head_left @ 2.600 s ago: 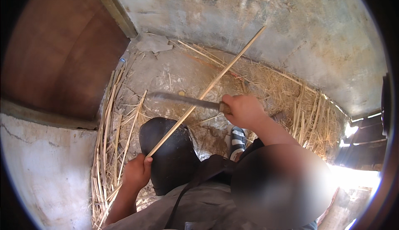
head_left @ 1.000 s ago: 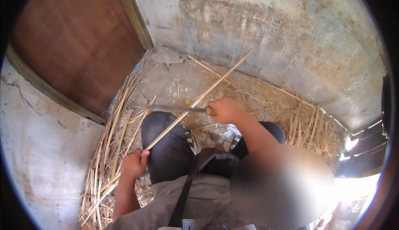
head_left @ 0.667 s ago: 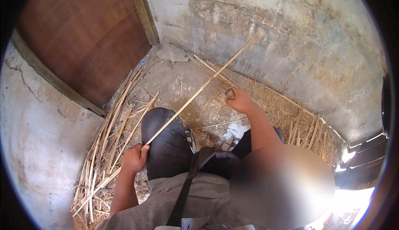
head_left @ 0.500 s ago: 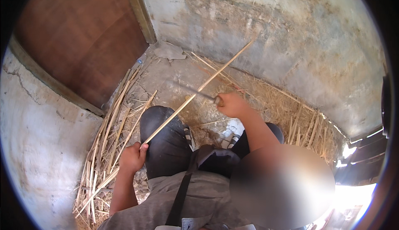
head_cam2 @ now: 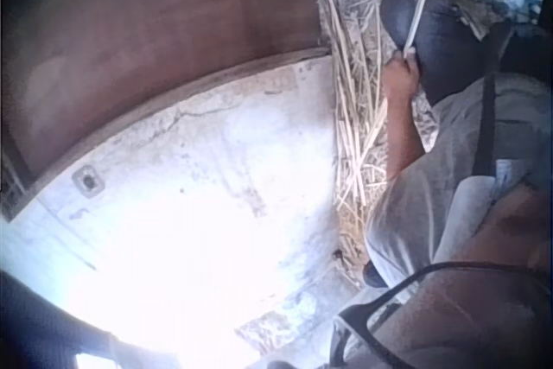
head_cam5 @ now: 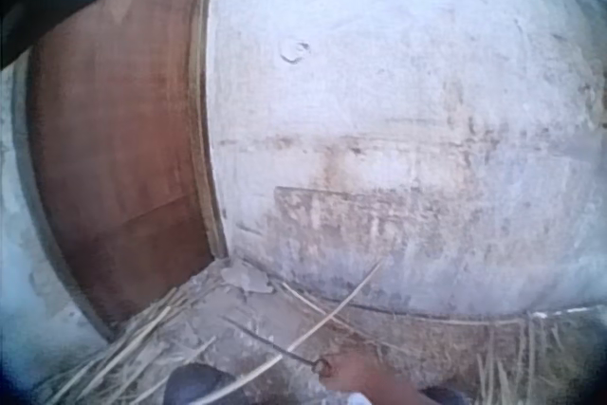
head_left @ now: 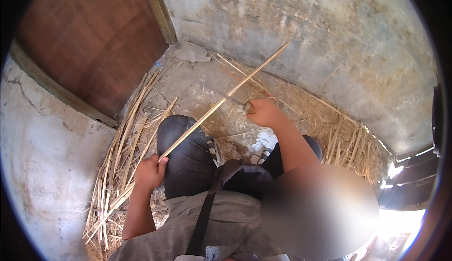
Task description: The person sits on the floor and uses a knife to shave thin strips from bamboo sticks. They hold the stick against their leg and repeatedly scrape the blade along its length to create fine shavings.
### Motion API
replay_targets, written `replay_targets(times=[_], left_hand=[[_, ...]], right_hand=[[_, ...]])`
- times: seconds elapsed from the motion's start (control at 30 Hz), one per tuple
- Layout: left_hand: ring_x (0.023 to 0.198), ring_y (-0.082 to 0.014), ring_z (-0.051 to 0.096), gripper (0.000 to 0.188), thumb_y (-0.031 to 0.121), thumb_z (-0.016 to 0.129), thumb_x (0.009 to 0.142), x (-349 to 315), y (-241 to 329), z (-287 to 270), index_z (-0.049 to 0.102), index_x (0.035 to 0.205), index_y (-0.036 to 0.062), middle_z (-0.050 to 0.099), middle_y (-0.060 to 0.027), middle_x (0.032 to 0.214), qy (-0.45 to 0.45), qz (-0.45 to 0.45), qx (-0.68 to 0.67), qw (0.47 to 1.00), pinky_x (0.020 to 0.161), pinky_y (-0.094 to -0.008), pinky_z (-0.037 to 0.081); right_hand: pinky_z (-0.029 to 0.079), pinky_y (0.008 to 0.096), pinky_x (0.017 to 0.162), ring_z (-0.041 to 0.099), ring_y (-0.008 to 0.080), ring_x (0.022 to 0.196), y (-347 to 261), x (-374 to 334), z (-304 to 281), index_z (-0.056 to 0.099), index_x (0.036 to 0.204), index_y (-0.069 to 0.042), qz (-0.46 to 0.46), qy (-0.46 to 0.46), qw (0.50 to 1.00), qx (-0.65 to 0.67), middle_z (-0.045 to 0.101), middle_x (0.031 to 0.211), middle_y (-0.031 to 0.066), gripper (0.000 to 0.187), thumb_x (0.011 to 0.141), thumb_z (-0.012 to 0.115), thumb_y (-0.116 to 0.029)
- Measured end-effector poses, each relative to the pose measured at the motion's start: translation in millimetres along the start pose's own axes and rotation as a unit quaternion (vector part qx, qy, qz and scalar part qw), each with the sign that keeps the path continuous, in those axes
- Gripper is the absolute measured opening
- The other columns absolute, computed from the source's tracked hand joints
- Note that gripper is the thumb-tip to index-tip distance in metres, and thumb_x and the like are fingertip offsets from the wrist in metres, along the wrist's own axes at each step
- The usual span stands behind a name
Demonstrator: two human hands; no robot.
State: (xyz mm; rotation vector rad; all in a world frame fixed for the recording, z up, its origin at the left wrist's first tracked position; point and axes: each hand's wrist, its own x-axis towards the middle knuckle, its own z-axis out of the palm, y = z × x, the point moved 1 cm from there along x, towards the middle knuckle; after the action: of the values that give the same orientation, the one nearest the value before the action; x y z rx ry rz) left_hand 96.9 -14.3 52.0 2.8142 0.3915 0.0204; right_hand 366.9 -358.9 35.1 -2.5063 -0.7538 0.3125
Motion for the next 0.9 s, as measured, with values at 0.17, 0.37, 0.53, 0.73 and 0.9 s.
replay_targets(times=[0.17, 0.37, 0.53, 0.73, 0.9], left_hand=[[0.071, -0.0472, 0.065, 0.048, 0.047, 0.057, 0.1, -1, 6, -7, 0.058, 0.083, 0.0023, 0.064, -0.0244, 0.07, -0.004, -0.014, 0.034, 0.999, 0.064, -0.0552, 0.05], [0.073, -0.0465, 0.066, 0.048, 0.048, 0.056, 0.1, 6, 6, 3, 0.058, 0.082, 0.0037, 0.066, -0.0226, 0.074, 0.02, 0.003, 0.045, 0.999, 0.064, -0.0551, 0.05], [0.073, -0.0464, 0.066, 0.049, 0.049, 0.057, 0.1, 6, 8, -1, 0.058, 0.082, 0.0035, 0.066, -0.0231, 0.073, 0.006, 0.0, 0.029, 1.0, 0.065, -0.0546, 0.051], [0.07, -0.0462, 0.066, 0.049, 0.049, 0.059, 0.098, -6, 10, -12, 0.059, 0.083, 0.0031, 0.065, -0.0226, 0.069, -0.01, -0.013, 0.046, 0.999, 0.063, -0.0544, 0.051], [0.07, -0.0459, 0.066, 0.05, 0.05, 0.058, 0.099, -13, 6, -5, 0.059, 0.082, 0.0031, 0.065, -0.0227, 0.069, -0.003, -0.026, 0.045, 0.999, 0.062, -0.0546, 0.051]], right_hand=[[0.053, 0.0498, 0.088, 0.067, 0.0427, 0.101, -36, -9, -3, 0.07, 0.106, 0.0, -0.028, -0.064, 0.994, -0.086, 0.07, 0.099, 0.0258, 0.039, 0.079, 0.072, -0.029], [0.053, 0.0492, 0.089, 0.067, 0.0429, 0.101, 36, 19, 7, 0.069, 0.108, 0.002, 0.017, 0.034, 0.999, 0.005, 0.07, 0.1, 0.0252, 0.043, 0.08, 0.073, -0.031], [0.053, 0.0498, 0.089, 0.067, 0.0425, 0.101, 20, 5, 10, 0.069, 0.106, -0.001, -0.01, 0.049, 0.998, -0.031, 0.071, 0.099, 0.0242, 0.037, 0.08, 0.07, -0.027], [0.055, 0.0523, 0.087, 0.069, 0.0412, 0.097, -36, -12, 1, 0.07, 0.107, -0.006, -0.037, -0.056, 0.99, -0.127, 0.071, 0.097, 0.0223, 0.031, 0.08, 0.067, -0.023], [0.054, 0.0512, 0.087, 0.068, 0.042, 0.097, 41, 18, 5, 0.07, 0.108, -0.006, 0.031, 0.007, 0.999, -0.03, 0.072, 0.098, 0.0223, 0.032, 0.08, 0.068, -0.023]])
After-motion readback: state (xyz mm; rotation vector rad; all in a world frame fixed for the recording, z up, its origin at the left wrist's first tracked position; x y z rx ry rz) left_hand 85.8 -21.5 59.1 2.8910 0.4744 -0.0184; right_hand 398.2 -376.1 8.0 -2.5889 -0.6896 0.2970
